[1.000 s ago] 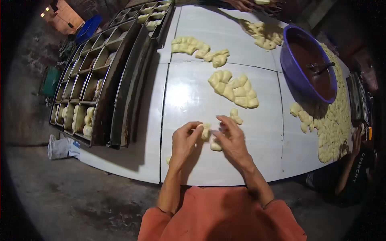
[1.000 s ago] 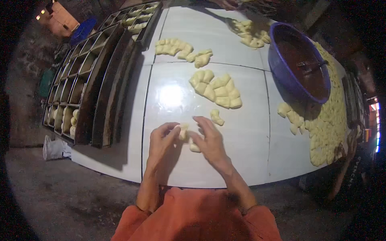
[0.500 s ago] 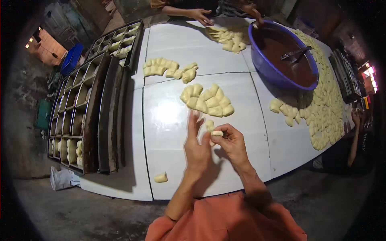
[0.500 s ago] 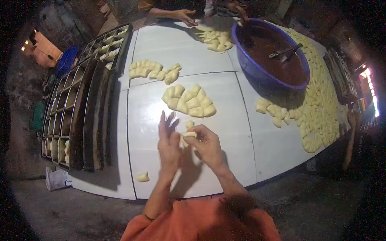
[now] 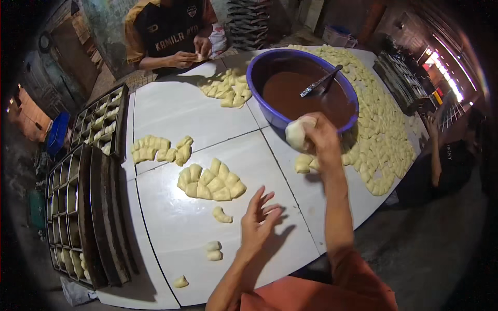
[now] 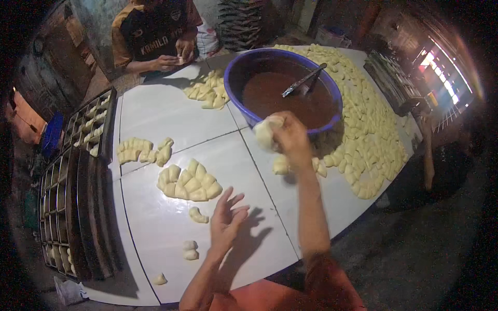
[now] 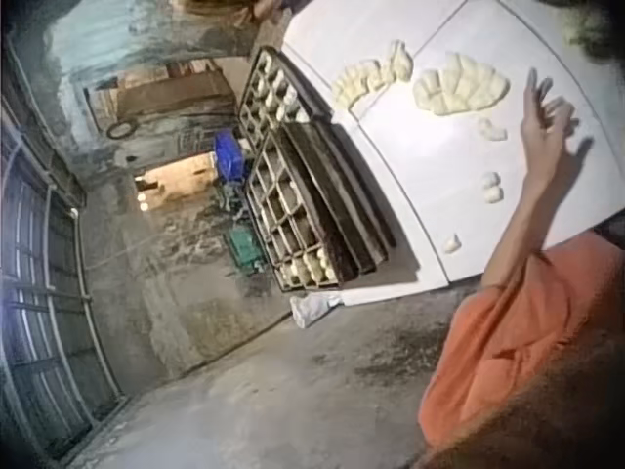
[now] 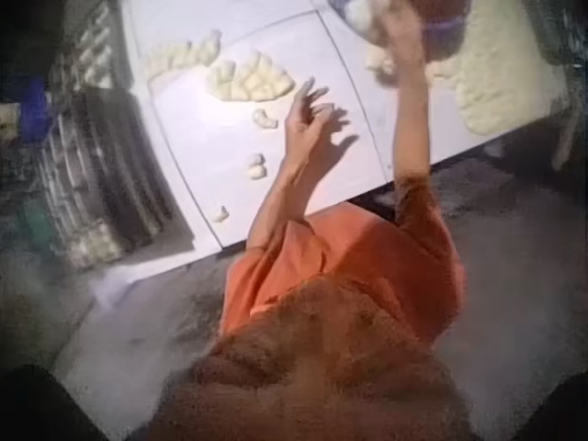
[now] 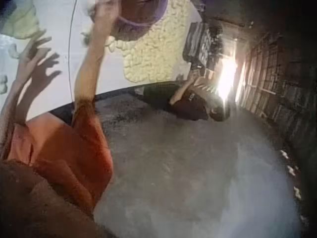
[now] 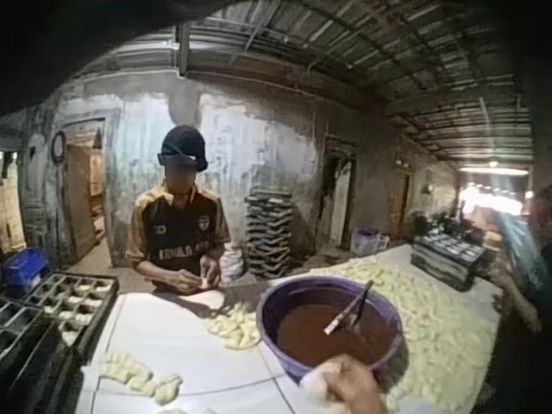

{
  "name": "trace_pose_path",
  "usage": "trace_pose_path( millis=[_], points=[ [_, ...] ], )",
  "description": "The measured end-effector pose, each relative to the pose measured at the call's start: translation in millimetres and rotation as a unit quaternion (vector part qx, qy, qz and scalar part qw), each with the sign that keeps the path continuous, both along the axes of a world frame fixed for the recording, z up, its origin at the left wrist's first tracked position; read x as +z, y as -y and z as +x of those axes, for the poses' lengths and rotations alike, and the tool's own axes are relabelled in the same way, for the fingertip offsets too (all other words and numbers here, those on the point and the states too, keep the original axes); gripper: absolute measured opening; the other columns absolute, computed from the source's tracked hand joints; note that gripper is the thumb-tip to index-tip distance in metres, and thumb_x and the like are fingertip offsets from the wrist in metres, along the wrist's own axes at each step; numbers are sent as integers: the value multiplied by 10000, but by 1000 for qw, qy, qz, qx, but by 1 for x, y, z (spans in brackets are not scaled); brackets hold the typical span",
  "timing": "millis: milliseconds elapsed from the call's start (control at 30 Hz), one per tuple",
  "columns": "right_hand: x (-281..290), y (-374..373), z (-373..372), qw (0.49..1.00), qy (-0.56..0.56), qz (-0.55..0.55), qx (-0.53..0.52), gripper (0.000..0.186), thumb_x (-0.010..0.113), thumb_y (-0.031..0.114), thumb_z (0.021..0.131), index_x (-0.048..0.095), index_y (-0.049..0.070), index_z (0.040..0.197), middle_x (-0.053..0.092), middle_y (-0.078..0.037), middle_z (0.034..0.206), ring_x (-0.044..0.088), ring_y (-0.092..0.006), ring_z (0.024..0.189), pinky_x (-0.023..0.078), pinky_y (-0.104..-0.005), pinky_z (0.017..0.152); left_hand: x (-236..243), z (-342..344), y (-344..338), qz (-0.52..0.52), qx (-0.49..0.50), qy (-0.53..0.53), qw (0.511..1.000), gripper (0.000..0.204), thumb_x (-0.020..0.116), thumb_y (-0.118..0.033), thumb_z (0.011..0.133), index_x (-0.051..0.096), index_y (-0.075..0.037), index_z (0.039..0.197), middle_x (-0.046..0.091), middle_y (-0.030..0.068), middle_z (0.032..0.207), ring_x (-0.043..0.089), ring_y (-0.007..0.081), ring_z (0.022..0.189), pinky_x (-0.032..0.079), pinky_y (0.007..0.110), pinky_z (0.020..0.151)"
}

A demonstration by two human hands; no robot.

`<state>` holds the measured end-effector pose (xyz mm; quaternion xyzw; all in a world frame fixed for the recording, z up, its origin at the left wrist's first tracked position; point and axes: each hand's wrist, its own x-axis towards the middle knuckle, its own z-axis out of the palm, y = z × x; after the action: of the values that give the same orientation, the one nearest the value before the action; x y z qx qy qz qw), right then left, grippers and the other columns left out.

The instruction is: The person picks up pieces of dough from a table, fills them with a dark mixture from a bowl using their fingers, and places the shaped dough pieces into a metal tray with compartments.

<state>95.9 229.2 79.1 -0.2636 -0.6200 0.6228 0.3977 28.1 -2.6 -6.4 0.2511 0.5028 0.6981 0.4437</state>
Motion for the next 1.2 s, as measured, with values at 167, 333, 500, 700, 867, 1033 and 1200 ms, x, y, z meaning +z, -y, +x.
trace_pose_path(
  millis=[167, 333, 500, 700, 867, 1033, 1200],
  points=[
    [-20, -139, -1, 897, 391, 201, 39, 284, 637, 253, 878, 678, 29, 1048, 700, -110, 964, 652, -218, 893, 502, -369, 798, 23, -29, 16, -128, -12, -70, 989, 452, 655, -137, 970, 525, 29, 1370, 627, 182, 1276, 644, 211, 1097, 527, 315, 909],
    [-58, -169, -20, 785, 527, 258, 200, 337, 657, 263, 838, 708, 45, 1090, 720, -134, 1046, 656, -262, 942, 491, -397, 828, 18, -37, 32, -169, -43, -99, 980, 433, 661, -191, 965, 567, 9, 1337, 662, 141, 1234, 663, 214, 1071, 533, 333, 904],
    [-11, -145, -2, 948, 244, -50, 198, 178, 652, 218, 925, 631, 42, 944, 653, -60, 819, 646, -146, 776, 504, -291, 668, 17, -36, 25, -175, -91, -86, 977, 429, 666, -199, 962, 574, 10, 1326, 662, 124, 1236, 658, 204, 1078, 522, 327, 919],
    [-5, -18, -41, 962, 16, -200, 183, 139, 630, 176, 968, 577, 59, 1019, 641, -44, 794, 608, -100, 600, 479, -226, 511, 20, -40, -7, -83, -23, 49, 995, 461, 582, -306, 1016, 545, -22, 1377, 627, 115, 1297, 613, 217, 1182, 506, 351, 955],
    [-63, 77, -39, 933, -39, -279, 223, 189, 596, 150, 991, 578, 48, 1148, 649, -17, 982, 634, -62, 828, 517, -217, 677, 10, -43, -8, -15, 31, 218, 975, 531, 514, -435, 1030, 529, -33, 1377, 615, 72, 1288, 568, 172, 1188, 483, 357, 931],
    [-72, 159, -47, 947, 25, -193, 255, 429, 672, 50, 904, 511, 15, 1301, 589, -92, 1226, 622, -191, 1094, 549, -327, 917, -1, -64, 48, -18, 207, 319, 925, 241, 668, -200, 970, 675, -12, 1121, 700, 54, 942, 650, 112, 785, 545, 245, 703],
    [-92, 210, -63, 962, 134, 177, 161, 494, 748, 76, 853, 595, 59, 1322, 495, -136, 1362, 595, -262, 1154, 523, -345, 961, -21, -71, 82, -14, 246, 228, 942, 320, 679, -114, 943, 634, 61, 1208, 702, 116, 995, 673, 152, 812, 568, 287, 718]
  ],
)
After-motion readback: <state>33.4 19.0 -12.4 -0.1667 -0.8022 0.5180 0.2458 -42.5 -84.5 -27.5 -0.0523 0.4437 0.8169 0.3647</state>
